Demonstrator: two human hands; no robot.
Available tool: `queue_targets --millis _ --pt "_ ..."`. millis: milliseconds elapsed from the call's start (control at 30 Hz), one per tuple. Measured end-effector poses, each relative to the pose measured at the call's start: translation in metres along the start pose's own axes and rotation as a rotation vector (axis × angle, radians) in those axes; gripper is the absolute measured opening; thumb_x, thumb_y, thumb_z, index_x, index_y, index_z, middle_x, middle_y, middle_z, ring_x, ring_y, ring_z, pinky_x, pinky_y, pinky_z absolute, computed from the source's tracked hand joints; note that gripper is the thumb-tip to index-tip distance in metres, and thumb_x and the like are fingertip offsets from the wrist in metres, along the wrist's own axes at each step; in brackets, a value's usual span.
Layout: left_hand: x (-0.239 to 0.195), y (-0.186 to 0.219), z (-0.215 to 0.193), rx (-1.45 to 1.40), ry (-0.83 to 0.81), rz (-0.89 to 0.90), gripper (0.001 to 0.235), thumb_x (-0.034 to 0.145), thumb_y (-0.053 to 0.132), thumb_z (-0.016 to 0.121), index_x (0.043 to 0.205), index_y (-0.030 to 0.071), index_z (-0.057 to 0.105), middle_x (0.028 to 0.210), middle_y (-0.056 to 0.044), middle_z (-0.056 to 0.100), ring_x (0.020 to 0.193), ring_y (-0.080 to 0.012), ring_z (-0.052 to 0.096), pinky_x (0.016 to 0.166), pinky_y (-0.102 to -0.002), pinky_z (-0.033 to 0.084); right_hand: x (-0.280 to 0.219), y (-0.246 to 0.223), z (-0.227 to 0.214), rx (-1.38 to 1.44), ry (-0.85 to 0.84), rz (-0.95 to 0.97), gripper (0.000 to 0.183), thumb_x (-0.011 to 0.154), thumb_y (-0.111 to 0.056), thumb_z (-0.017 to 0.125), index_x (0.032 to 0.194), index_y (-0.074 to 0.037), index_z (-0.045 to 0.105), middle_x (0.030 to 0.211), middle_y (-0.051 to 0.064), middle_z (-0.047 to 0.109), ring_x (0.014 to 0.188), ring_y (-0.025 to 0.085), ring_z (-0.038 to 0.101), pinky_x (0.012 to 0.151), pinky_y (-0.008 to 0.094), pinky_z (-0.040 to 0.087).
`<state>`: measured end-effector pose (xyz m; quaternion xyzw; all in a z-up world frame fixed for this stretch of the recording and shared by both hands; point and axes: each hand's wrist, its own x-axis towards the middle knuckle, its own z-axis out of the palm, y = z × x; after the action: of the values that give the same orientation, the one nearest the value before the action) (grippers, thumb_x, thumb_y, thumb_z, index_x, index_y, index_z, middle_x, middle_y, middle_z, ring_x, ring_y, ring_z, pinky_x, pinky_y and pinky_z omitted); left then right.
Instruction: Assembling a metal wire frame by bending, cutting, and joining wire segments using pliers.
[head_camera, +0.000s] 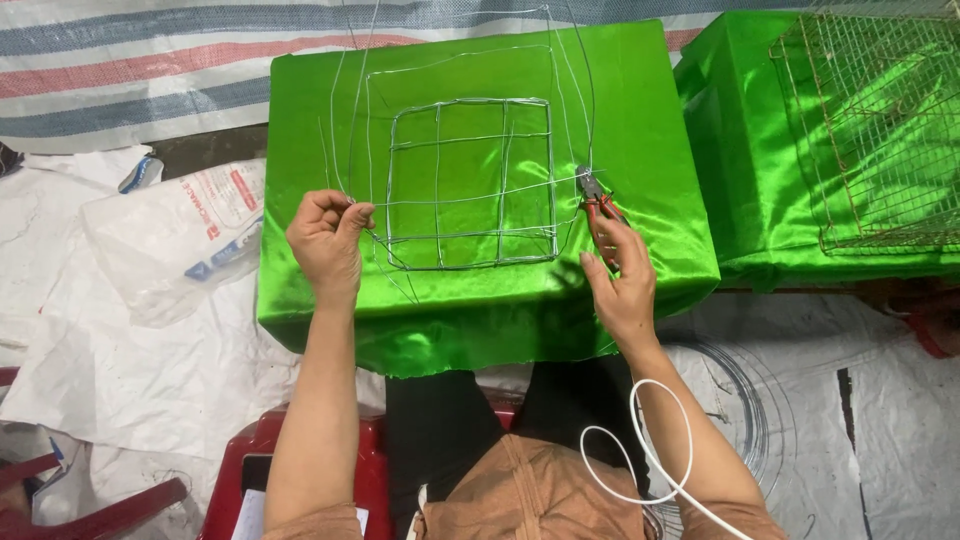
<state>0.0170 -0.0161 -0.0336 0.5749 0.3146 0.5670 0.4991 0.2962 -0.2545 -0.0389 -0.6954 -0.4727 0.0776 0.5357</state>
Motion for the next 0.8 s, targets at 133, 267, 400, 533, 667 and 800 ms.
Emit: queue_targets --millis 133,267,400,533,667,800 --pt "-0.004 -0.002 0.004 -0.019 0.029 0.026 0.023 0.092 0.005 0.084 0.102 0.0 0.064 0.08 -0.017 0.072 0.065 -0.014 0.068 0.067 -0.025 0.062 -0.01 0.027 -0.022 -0.25 -0.073 -0.062 0.034 0.094 -0.015 0.077 0.128 -0.016 0.072 0.118 0.003 0.07 0.101 0.025 0.065 0.09 0.04 0.054" --pt "-0.008 0.003 0.012 -0.069 0.044 -0.029 0.018 0.093 0.004 0.081 0.101 0.001 0.065 0.08 -0.016 0.071 0.065 -0.0127 0.067 0.066 -0.023 0.061 0.0 0.044 -0.044 -0.565 -0.047 -0.177 0.024 0.09 -0.016 0.082 0.114 -0.019 0.077 0.112 0.002 0.072 0.104 0.026 0.064 0.094 0.039 0.051" --pt "-0.009 -0.005 0.017 -0.104 0.043 -0.046 0.015 0.094 0.002 0.078 0.102 -0.001 0.066 0.081 -0.016 0.071 0.066 -0.0135 0.066 0.066 -0.025 0.061 0.034 -0.034 -0.022 -0.348 -0.047 -0.403 0.019 0.088 -0.008 0.08 0.104 -0.018 0.08 0.109 0.0 0.074 0.097 0.024 0.067 0.089 0.037 0.055" --pt "-0.016 -0.009 0.022 -0.137 0.077 -0.09 0.014 0.094 0.003 0.076 0.104 0.0 0.067 0.081 -0.015 0.07 0.065 -0.0125 0.063 0.066 -0.023 0.059 0.103 -0.136 0.038 -0.26 -0.204 -0.6 0.014 0.096 -0.015 0.072 0.098 -0.027 0.078 0.104 -0.006 0.074 0.085 0.019 0.066 0.081 0.03 0.057" --pt "-0.021 -0.003 0.025 -0.116 0.055 -0.091 0.009 0.096 0.005 0.073 0.104 0.001 0.07 0.079 -0.012 0.069 0.067 -0.0113 0.059 0.066 -0.024 0.053 0.17 -0.167 0.114 -0.337 -0.633 -0.704 0.031 0.098 -0.003 0.06 0.123 -0.018 0.072 0.103 0.016 0.072 0.083 0.029 0.068 0.067 0.04 0.062" --pt "-0.02 -0.001 0.028 -0.094 -0.015 -0.069 0.004 0.097 0.006 0.071 0.095 0.002 0.071 0.074 -0.01 0.066 0.067 -0.0143 0.056 0.063 -0.026 0.048 0.187 -0.181 0.152 -0.365 -1.069 -0.748 0.046 0.106 0.003 0.041 0.143 -0.014 0.061 0.101 0.026 0.071 0.081 0.035 0.072 0.074 0.049 0.065"
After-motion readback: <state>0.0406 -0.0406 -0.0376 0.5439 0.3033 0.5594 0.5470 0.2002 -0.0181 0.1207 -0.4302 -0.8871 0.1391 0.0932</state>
